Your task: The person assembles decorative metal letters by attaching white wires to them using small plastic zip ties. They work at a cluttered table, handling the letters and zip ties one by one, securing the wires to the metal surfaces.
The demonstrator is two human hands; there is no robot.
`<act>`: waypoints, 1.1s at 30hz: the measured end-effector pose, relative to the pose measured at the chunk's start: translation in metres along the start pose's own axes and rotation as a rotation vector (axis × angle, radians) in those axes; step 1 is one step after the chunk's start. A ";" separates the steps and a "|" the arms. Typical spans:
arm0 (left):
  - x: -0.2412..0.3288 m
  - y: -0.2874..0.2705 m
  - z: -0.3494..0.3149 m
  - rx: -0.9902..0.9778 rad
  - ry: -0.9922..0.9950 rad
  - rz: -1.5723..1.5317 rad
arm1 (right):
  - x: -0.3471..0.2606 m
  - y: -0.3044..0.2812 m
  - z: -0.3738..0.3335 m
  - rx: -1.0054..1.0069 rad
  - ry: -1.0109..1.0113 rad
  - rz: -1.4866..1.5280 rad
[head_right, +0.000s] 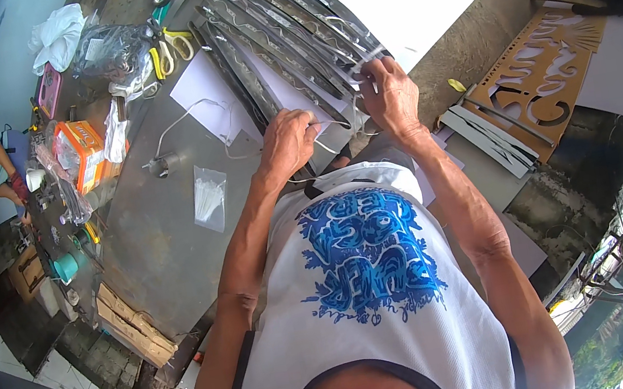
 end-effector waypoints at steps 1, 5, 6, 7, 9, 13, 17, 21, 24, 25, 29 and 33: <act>0.001 0.004 0.001 -0.004 0.026 0.021 | 0.003 -0.002 0.002 0.037 -0.012 -0.029; -0.001 0.006 0.004 0.042 0.054 -0.027 | 0.013 0.012 0.019 -0.116 -0.067 -0.017; -0.002 0.007 0.003 0.043 0.048 -0.053 | 0.015 0.020 0.022 -0.169 -0.058 -0.054; -0.001 0.006 0.005 0.045 0.043 -0.082 | 0.015 0.024 0.026 -0.157 -0.068 -0.060; -0.002 0.006 0.006 0.016 0.015 -0.069 | 0.014 0.030 0.030 -0.133 -0.092 -0.069; 0.002 0.003 0.009 0.039 0.016 -0.082 | 0.010 0.037 0.032 -0.114 -0.144 -0.090; -0.003 0.004 0.008 0.056 -0.004 -0.073 | 0.008 0.043 0.032 -0.096 -0.209 -0.125; -0.005 0.004 0.010 0.046 -0.024 -0.088 | 0.011 0.046 0.035 -0.110 -0.218 -0.183; -0.005 0.003 0.011 0.056 -0.025 -0.105 | 0.010 0.044 0.043 -0.139 -0.208 -0.202; -0.005 0.001 0.011 0.064 -0.022 -0.105 | 0.009 0.044 0.045 -0.144 -0.209 -0.207; -0.007 0.001 0.008 0.072 -0.016 -0.102 | 0.016 0.049 0.056 -0.166 -0.197 -0.231; -0.008 0.000 0.008 0.077 -0.014 -0.108 | 0.032 0.053 0.077 -0.153 -0.254 -0.269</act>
Point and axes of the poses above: each hand's wrist, its own z-axis towards the middle knuckle, its own y-axis out of the palm, x = y × z, the point moved 10 cm from there along z, towards the middle knuckle, and after that the axes turned 13 degrees about x, right-handed, at the moved point
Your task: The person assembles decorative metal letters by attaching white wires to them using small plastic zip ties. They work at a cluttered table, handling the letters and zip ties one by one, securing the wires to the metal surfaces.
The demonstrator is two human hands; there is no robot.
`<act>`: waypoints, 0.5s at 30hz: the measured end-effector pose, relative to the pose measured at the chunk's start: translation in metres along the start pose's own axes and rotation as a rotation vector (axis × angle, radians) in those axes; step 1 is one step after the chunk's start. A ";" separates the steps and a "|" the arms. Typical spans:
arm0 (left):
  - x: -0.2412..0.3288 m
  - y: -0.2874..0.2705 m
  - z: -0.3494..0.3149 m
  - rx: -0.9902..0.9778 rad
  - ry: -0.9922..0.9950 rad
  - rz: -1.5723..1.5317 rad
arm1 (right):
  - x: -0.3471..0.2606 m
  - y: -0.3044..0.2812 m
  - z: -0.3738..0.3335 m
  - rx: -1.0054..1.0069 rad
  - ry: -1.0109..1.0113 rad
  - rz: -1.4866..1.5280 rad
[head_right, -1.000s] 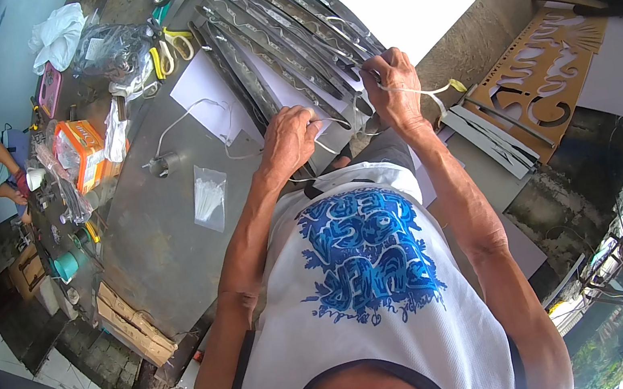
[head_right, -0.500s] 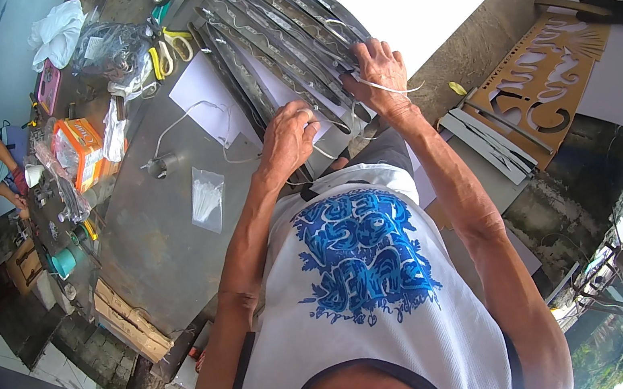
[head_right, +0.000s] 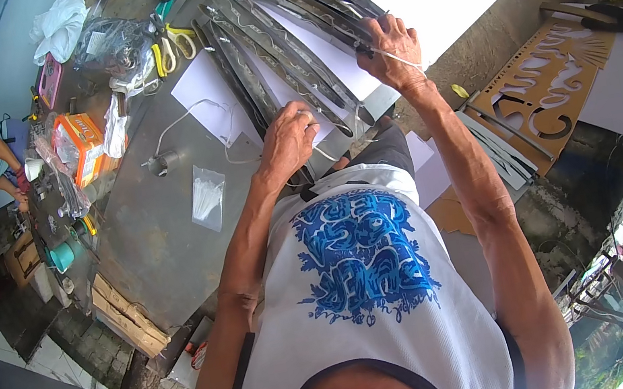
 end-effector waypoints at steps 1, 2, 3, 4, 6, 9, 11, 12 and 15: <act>0.000 0.000 0.000 0.005 0.003 -0.001 | 0.004 -0.001 0.006 0.031 -0.017 -0.048; 0.000 0.000 0.000 -0.002 -0.001 -0.006 | 0.009 -0.001 0.013 0.011 -0.012 -0.054; -0.001 0.000 0.000 -0.009 -0.004 -0.012 | 0.016 0.000 0.020 0.030 -0.031 -0.036; -0.001 0.000 0.001 -0.016 -0.007 -0.020 | 0.018 -0.004 0.026 0.048 -0.050 -0.020; -0.006 0.005 0.002 -0.064 -0.049 0.047 | 0.026 -0.006 0.031 0.001 -0.035 -0.023; -0.008 0.004 0.003 -0.131 -0.159 0.074 | 0.020 -0.032 0.029 -0.131 0.077 0.143; -0.007 0.002 0.003 -0.138 -0.197 0.066 | 0.020 -0.062 0.011 0.060 0.240 0.209; -0.006 0.000 0.004 -0.120 -0.197 0.065 | 0.022 -0.075 0.001 0.154 0.319 0.243; -0.007 -0.002 0.005 -0.062 -0.161 0.066 | 0.010 -0.052 -0.042 0.021 0.385 0.350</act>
Point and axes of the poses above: each hand's wrist, its own z-axis towards the middle knuckle, its own y-axis out of the palm, x = y × z, the point moved 10 cm from there along z, towards the middle knuckle, and after that the axes turned 13 degrees about x, right-handed, at the moved point
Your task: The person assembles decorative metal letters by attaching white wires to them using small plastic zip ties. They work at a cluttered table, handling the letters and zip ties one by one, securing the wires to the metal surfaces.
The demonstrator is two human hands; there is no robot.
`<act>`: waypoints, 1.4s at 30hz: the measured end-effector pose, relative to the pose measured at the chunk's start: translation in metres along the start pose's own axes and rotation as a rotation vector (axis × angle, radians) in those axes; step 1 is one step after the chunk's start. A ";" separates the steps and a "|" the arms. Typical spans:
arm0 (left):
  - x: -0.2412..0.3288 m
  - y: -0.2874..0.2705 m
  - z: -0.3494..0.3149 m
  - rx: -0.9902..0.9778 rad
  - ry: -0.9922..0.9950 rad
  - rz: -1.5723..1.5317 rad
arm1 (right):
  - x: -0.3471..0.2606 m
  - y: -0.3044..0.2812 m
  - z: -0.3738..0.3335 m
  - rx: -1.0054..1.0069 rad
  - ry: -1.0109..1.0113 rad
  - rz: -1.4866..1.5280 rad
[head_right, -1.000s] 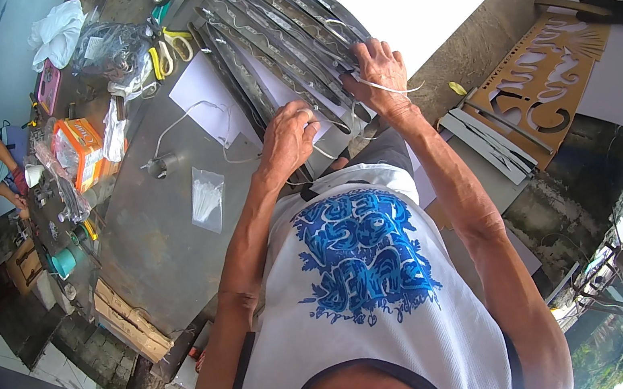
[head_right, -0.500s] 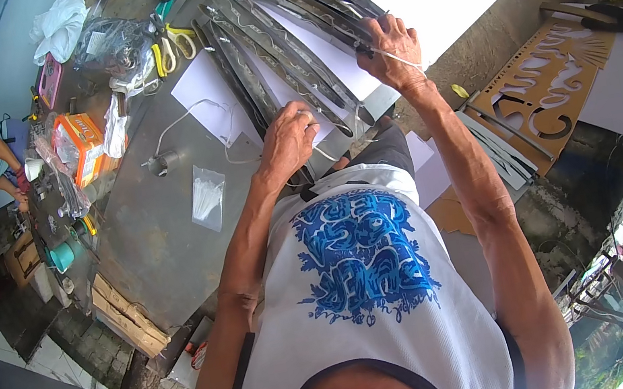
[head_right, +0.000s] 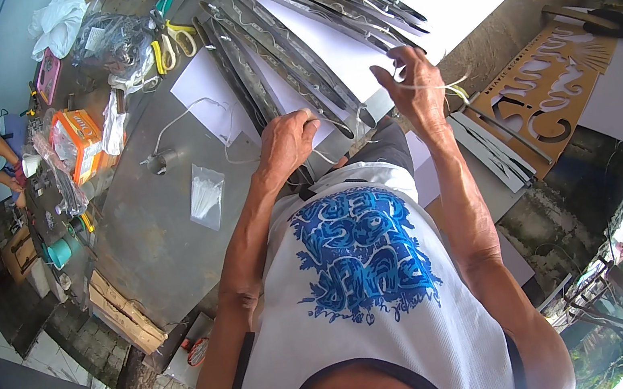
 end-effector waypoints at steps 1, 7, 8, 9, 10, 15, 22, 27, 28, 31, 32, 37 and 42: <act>0.000 0.001 0.001 0.021 0.019 -0.003 | 0.011 0.021 -0.014 -0.147 0.036 0.050; 0.003 0.001 0.002 0.018 0.032 -0.009 | 0.013 0.077 -0.025 -0.360 0.066 -0.009; 0.004 0.001 0.002 0.023 0.045 -0.013 | 0.013 0.084 -0.022 -0.402 0.059 -0.066; 0.005 0.002 0.001 0.029 0.058 -0.016 | 0.010 0.089 -0.019 -0.439 0.038 -0.096; 0.005 0.001 0.001 0.035 0.068 -0.019 | 0.004 0.093 -0.016 -0.478 0.016 -0.126; 0.005 0.001 0.003 0.025 0.048 -0.038 | -0.014 0.109 -0.011 -0.536 -0.127 -0.310; 0.009 -0.001 0.003 0.014 0.041 -0.037 | -0.023 0.092 0.014 -0.319 -0.336 -0.439; 0.012 0.007 0.003 -0.029 0.074 0.019 | -0.006 0.077 0.022 -0.421 -0.270 -0.202; 0.012 0.009 0.003 -0.045 0.074 0.046 | -0.002 0.073 0.020 -0.447 -0.257 -0.112; 0.013 0.010 0.007 -0.055 0.081 0.069 | 0.020 0.048 0.010 -0.369 -0.161 -0.006; 0.011 0.011 0.007 -0.062 0.066 0.062 | 0.017 0.031 0.004 -0.313 -0.165 0.081; 0.006 0.012 0.007 -0.050 0.031 0.035 | 0.064 -0.029 -0.046 -0.039 0.007 0.123; 0.003 0.013 0.006 -0.033 0.025 0.009 | 0.113 -0.006 -0.141 -0.667 0.189 -0.300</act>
Point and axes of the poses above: each hand's wrist, its own z-axis towards the middle knuckle, its own y-axis out of the palm, x = y × z, the point moved 10 cm from there along z, towards the middle knuckle, and after that the axes turned 13 degrees about x, right-handed, at the moved point
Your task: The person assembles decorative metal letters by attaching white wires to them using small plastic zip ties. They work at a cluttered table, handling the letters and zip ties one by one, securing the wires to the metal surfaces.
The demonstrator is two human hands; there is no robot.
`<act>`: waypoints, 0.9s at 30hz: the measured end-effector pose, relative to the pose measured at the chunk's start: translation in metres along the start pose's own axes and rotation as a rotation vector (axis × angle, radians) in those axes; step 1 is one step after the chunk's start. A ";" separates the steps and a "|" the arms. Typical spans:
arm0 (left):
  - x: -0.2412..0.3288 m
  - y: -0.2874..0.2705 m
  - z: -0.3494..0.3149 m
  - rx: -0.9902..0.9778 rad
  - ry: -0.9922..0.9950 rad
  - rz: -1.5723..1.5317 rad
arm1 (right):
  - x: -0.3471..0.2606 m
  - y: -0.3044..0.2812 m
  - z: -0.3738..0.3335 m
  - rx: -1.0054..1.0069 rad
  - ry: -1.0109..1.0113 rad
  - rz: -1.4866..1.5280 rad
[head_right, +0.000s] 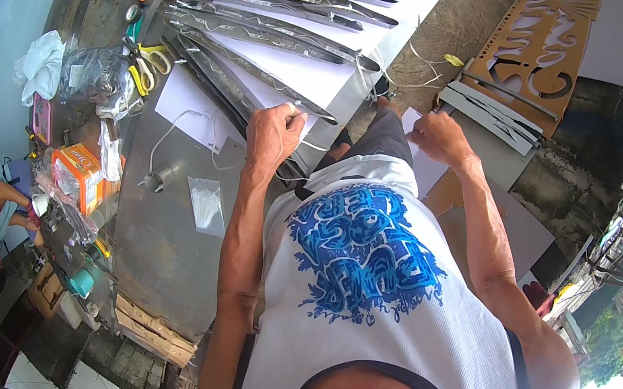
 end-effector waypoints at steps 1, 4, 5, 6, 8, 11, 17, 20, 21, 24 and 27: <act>0.000 -0.001 0.001 0.012 0.002 -0.012 | -0.022 0.000 -0.012 -0.031 -0.062 0.347; -0.002 0.002 0.002 -0.001 0.025 -0.002 | -0.091 -0.034 -0.027 0.293 -0.225 0.549; -0.003 0.001 0.002 -0.005 0.006 -0.016 | -0.114 -0.046 -0.028 0.422 -0.371 0.523; -0.003 0.002 0.003 -0.009 -0.007 -0.032 | -0.126 -0.043 -0.022 0.470 -0.398 0.471; -0.002 0.001 0.004 -0.028 -0.039 -0.019 | -0.146 -0.030 -0.005 0.509 -0.453 0.431; -0.001 -0.004 0.004 -0.016 -0.035 -0.021 | -0.166 -0.008 0.010 0.516 -0.584 0.271; 0.027 -0.063 -0.018 0.337 0.207 -0.004 | -0.164 -0.004 0.026 0.460 -0.495 0.406; -0.036 -0.114 -0.056 0.566 -0.243 -0.101 | -0.167 -0.002 0.024 0.372 -0.444 0.443; -0.067 -0.126 -0.076 0.651 -0.414 -0.141 | -0.166 -0.002 0.023 0.366 -0.418 0.449; -0.138 -0.156 -0.133 0.760 -0.507 0.137 | -0.159 -0.010 0.013 0.365 -0.394 0.460; -0.186 -0.159 -0.188 0.682 -0.561 0.509 | -0.159 -0.016 0.001 0.348 -0.472 0.461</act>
Point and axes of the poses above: each hand's wrist, its own z-axis towards the middle knuckle, its own y-axis out of the palm, x = y × z, the point moved 10 cm from there along z, towards the middle knuckle, and after that the axes turned 13 degrees about x, right-handed, at the moved point
